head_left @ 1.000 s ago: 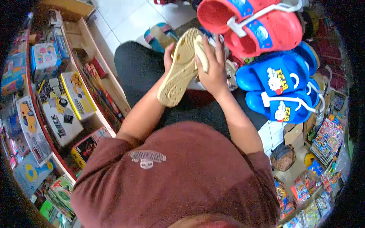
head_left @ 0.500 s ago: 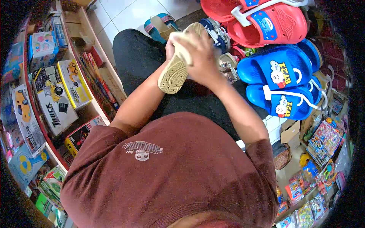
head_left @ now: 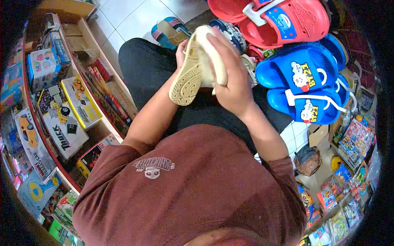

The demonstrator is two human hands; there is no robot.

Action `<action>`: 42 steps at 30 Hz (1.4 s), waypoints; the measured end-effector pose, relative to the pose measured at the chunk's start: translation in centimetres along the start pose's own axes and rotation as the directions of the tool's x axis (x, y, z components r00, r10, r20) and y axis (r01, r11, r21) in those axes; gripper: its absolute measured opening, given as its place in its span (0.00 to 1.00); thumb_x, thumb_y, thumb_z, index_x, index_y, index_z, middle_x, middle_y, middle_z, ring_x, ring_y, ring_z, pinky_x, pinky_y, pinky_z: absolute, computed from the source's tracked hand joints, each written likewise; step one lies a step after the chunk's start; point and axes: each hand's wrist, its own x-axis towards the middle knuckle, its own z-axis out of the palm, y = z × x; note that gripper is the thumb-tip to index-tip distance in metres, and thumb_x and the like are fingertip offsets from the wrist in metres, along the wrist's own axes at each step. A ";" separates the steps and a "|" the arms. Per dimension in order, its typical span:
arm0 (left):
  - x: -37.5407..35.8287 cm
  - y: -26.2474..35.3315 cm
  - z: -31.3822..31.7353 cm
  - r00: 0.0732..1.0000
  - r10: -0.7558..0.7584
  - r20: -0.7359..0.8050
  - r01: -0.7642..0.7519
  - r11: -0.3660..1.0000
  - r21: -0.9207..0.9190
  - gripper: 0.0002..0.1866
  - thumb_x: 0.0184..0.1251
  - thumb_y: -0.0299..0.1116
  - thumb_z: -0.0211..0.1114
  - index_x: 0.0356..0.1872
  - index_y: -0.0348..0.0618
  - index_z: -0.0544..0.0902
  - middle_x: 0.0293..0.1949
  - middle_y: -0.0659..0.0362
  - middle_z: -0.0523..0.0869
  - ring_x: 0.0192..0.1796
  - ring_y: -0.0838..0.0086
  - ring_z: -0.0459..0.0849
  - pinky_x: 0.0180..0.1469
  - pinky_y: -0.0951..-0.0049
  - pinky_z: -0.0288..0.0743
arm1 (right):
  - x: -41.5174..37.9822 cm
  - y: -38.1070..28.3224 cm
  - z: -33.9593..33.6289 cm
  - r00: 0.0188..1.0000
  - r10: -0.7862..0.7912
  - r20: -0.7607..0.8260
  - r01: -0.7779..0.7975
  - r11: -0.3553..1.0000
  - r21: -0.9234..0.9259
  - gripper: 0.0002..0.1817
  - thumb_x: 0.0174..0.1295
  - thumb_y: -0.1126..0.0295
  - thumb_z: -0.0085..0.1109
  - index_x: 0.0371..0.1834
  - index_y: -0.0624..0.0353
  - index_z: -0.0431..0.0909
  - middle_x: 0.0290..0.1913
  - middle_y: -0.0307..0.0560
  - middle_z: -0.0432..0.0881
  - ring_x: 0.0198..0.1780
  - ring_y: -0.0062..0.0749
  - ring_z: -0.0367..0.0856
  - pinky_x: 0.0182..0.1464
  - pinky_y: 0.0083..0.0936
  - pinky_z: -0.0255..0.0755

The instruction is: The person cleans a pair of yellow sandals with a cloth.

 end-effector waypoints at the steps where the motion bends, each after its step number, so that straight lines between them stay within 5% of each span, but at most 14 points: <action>1: 0.0 -0.2 1.0 1.000 0.011 0.000 -0.011 1.000 0.006 0.32 0.70 0.53 0.38 0.64 0.43 0.74 0.60 0.47 0.80 0.60 0.52 0.79 0.67 0.51 0.69 | 0.4 -0.2 -0.5 0.999 -0.043 -0.008 0.041 0.983 -0.179 0.30 0.57 0.79 0.56 0.68 0.57 0.70 0.69 0.59 0.70 0.71 0.55 0.67 0.72 0.44 0.57; 3: 0.5 -0.8 2.2 1.000 0.030 -0.001 -0.030 0.999 0.020 0.31 0.71 0.51 0.39 0.64 0.43 0.75 0.59 0.47 0.81 0.60 0.52 0.79 0.68 0.51 0.68 | 0.4 1.2 0.6 0.969 -0.221 -0.109 0.179 0.934 -0.308 0.32 0.55 0.74 0.60 0.67 0.52 0.71 0.70 0.55 0.69 0.72 0.55 0.64 0.74 0.48 0.52; 7: -0.6 -1.1 1.1 0.983 0.005 0.181 0.032 0.979 -0.202 0.32 0.72 0.52 0.43 0.67 0.39 0.70 0.63 0.45 0.77 0.62 0.53 0.78 0.70 0.53 0.67 | -1.4 4.2 3.9 0.952 -0.080 0.297 0.186 0.918 -0.350 0.34 0.49 0.66 0.68 0.65 0.45 0.75 0.75 0.50 0.62 0.75 0.59 0.55 0.75 0.55 0.46; 12: 0.6 -0.9 3.0 0.995 0.054 0.080 -0.053 0.999 -0.011 0.32 0.73 0.51 0.45 0.68 0.35 0.68 0.64 0.44 0.75 0.63 0.53 0.77 0.68 0.54 0.69 | -0.2 5.6 2.6 0.999 0.020 0.035 -0.010 0.967 -0.254 0.45 0.52 0.59 0.70 0.76 0.45 0.60 0.79 0.59 0.47 0.77 0.64 0.48 0.74 0.61 0.43; 16: 0.6 -0.7 2.1 0.984 0.131 0.124 -0.124 0.990 -0.063 0.29 0.73 0.48 0.45 0.65 0.36 0.71 0.61 0.44 0.78 0.60 0.55 0.80 0.64 0.55 0.74 | -1.1 6.0 3.7 0.962 0.085 0.259 0.022 0.923 -0.383 0.49 0.54 0.56 0.69 0.79 0.44 0.51 0.81 0.59 0.37 0.78 0.72 0.34 0.74 0.62 0.36; 19: 0.6 -0.1 0.6 0.994 0.094 0.056 -0.089 0.992 -0.085 0.29 0.72 0.48 0.44 0.63 0.36 0.73 0.58 0.43 0.80 0.56 0.52 0.82 0.59 0.52 0.77 | -3.6 3.7 5.1 0.861 0.045 0.506 0.167 0.916 -0.364 0.47 0.59 0.55 0.63 0.80 0.42 0.47 0.81 0.57 0.33 0.78 0.71 0.25 0.68 0.78 0.23; 23: 2.0 0.6 -2.6 0.994 0.062 -0.086 -0.072 0.991 -0.115 0.29 0.70 0.48 0.43 0.62 0.37 0.75 0.55 0.42 0.82 0.51 0.48 0.84 0.52 0.49 0.80 | -6.6 0.1 6.9 0.821 -0.113 0.559 0.078 0.993 0.086 0.42 0.64 0.52 0.56 0.80 0.44 0.48 0.81 0.60 0.33 0.77 0.76 0.22 0.65 0.81 0.20; 25: 2.4 0.7 -3.7 0.990 0.067 -0.121 -0.083 0.987 -0.139 0.29 0.69 0.47 0.43 0.61 0.38 0.75 0.53 0.41 0.83 0.48 0.46 0.85 0.49 0.48 0.82 | -5.3 -2.3 4.9 0.704 -0.121 0.700 0.020 0.988 0.151 0.40 0.69 0.52 0.51 0.80 0.49 0.46 0.81 0.57 0.39 0.80 0.64 0.28 0.70 0.71 0.17; 29: 1.3 1.6 -1.1 0.998 -0.058 0.010 0.059 0.988 -0.142 0.29 0.69 0.48 0.43 0.58 0.37 0.78 0.49 0.41 0.85 0.45 0.48 0.86 0.46 0.47 0.84 | -4.1 -3.8 0.3 0.564 0.119 0.817 -0.708 0.580 0.404 0.33 0.75 0.54 0.43 0.76 0.64 0.54 0.77 0.58 0.54 0.80 0.46 0.44 0.77 0.46 0.16; 32: 0.0 0.5 3.7 0.960 0.160 -0.232 -0.115 0.973 0.198 0.30 0.67 0.50 0.42 0.58 0.38 0.77 0.51 0.43 0.84 0.49 0.49 0.85 0.53 0.49 0.80 | -2.8 -5.1 -2.8 0.813 0.304 0.498 -0.535 0.728 0.429 0.33 0.74 0.55 0.45 0.73 0.70 0.56 0.75 0.63 0.58 0.78 0.51 0.51 0.78 0.43 0.30; 35: 2.1 0.0 -0.3 0.995 -0.038 0.094 0.050 0.990 -0.134 0.31 0.66 0.49 0.44 0.62 0.38 0.75 0.56 0.44 0.81 0.55 0.51 0.82 0.60 0.51 0.76 | 0.9 -3.0 -3.9 0.979 -0.084 0.186 0.032 0.963 0.268 0.37 0.63 0.65 0.57 0.74 0.67 0.57 0.75 0.65 0.57 0.77 0.57 0.54 0.76 0.46 0.46; 36: 2.3 -0.2 -1.1 0.978 -0.064 0.200 0.102 0.977 -0.188 0.31 0.66 0.48 0.45 0.63 0.38 0.74 0.58 0.44 0.80 0.57 0.52 0.81 0.63 0.52 0.74 | 1.0 -2.3 -3.6 0.974 -0.123 0.193 0.098 0.986 0.132 0.39 0.59 0.67 0.60 0.74 0.65 0.57 0.76 0.64 0.56 0.77 0.58 0.52 0.76 0.48 0.45; 39: 1.5 -0.2 1.0 0.999 0.012 0.053 -0.007 0.996 -0.084 0.30 0.66 0.49 0.46 0.62 0.39 0.75 0.57 0.45 0.81 0.55 0.52 0.82 0.61 0.52 0.75 | 0.9 2.0 0.3 0.936 -0.142 0.321 0.234 0.934 -0.269 0.41 0.53 0.70 0.64 0.73 0.64 0.59 0.75 0.64 0.58 0.76 0.62 0.53 0.76 0.50 0.47; 42: 0.9 0.5 0.7 0.998 0.017 -0.060 -0.018 1.000 -0.016 0.30 0.66 0.49 0.46 0.61 0.39 0.75 0.55 0.45 0.82 0.53 0.53 0.83 0.59 0.52 0.77 | -1.7 4.3 5.6 0.910 0.003 0.414 0.110 0.962 -0.248 0.47 0.46 0.71 0.65 0.75 0.51 0.57 0.78 0.57 0.50 0.80 0.61 0.39 0.76 0.60 0.33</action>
